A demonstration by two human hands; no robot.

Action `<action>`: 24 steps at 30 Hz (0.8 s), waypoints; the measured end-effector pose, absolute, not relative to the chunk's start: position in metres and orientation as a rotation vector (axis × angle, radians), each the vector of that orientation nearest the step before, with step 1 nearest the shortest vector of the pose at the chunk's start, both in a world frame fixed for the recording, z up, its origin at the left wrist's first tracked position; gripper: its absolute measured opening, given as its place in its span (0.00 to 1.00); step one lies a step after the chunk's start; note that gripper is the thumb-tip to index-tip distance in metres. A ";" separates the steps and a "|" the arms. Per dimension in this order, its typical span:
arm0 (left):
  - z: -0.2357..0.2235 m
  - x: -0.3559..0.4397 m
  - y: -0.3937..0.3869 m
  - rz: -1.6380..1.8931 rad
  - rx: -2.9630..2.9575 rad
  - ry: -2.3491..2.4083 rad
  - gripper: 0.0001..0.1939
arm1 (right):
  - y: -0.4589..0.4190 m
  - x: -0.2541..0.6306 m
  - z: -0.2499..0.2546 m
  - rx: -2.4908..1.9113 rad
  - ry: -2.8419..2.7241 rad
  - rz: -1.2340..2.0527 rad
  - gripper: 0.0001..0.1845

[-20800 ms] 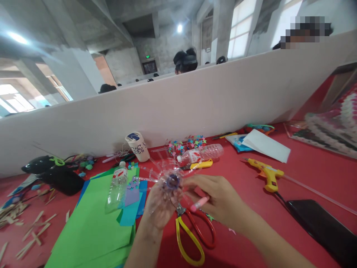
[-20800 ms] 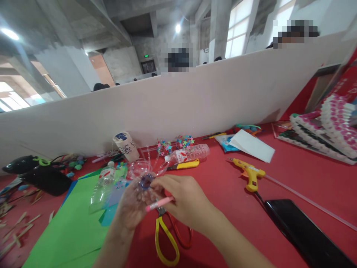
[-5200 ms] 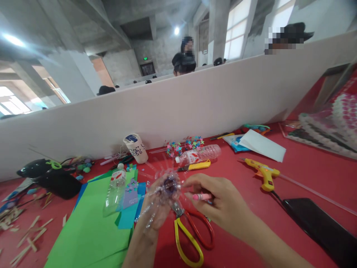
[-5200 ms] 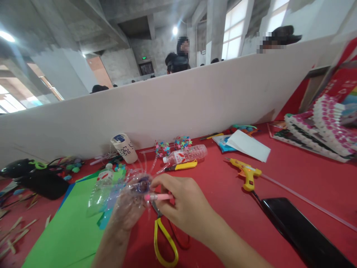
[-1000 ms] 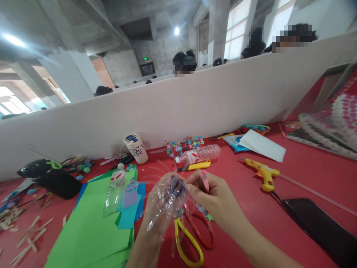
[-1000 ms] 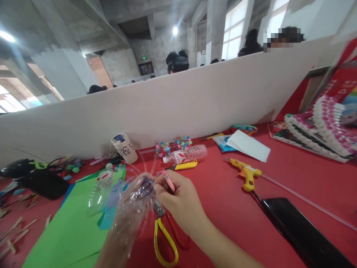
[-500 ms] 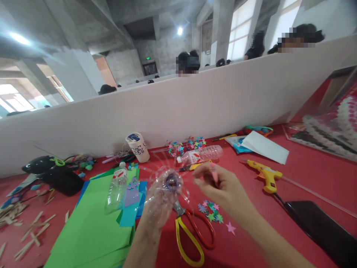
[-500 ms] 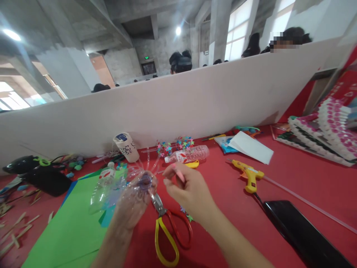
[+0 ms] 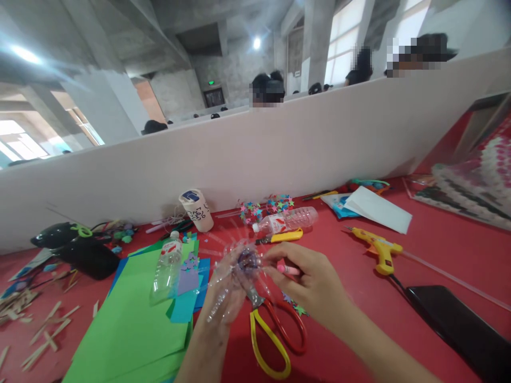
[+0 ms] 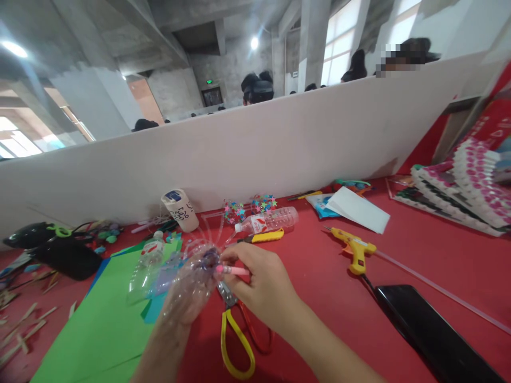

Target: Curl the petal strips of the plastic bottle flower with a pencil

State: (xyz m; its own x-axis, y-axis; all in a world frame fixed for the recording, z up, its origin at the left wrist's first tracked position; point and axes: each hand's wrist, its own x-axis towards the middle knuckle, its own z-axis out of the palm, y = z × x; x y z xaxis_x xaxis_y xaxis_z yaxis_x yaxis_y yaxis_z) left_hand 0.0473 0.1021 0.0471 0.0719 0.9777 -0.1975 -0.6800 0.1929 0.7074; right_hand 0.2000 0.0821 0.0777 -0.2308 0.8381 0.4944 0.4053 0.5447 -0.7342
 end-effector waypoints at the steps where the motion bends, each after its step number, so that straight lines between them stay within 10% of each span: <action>1: 0.047 0.047 0.103 1.326 0.504 0.727 0.07 | 0.083 0.201 0.078 -1.030 -1.849 0.606 0.08; 24: 0.035 0.025 0.081 1.208 0.690 0.732 0.05 | 0.054 0.207 0.040 -1.123 -1.696 0.937 0.08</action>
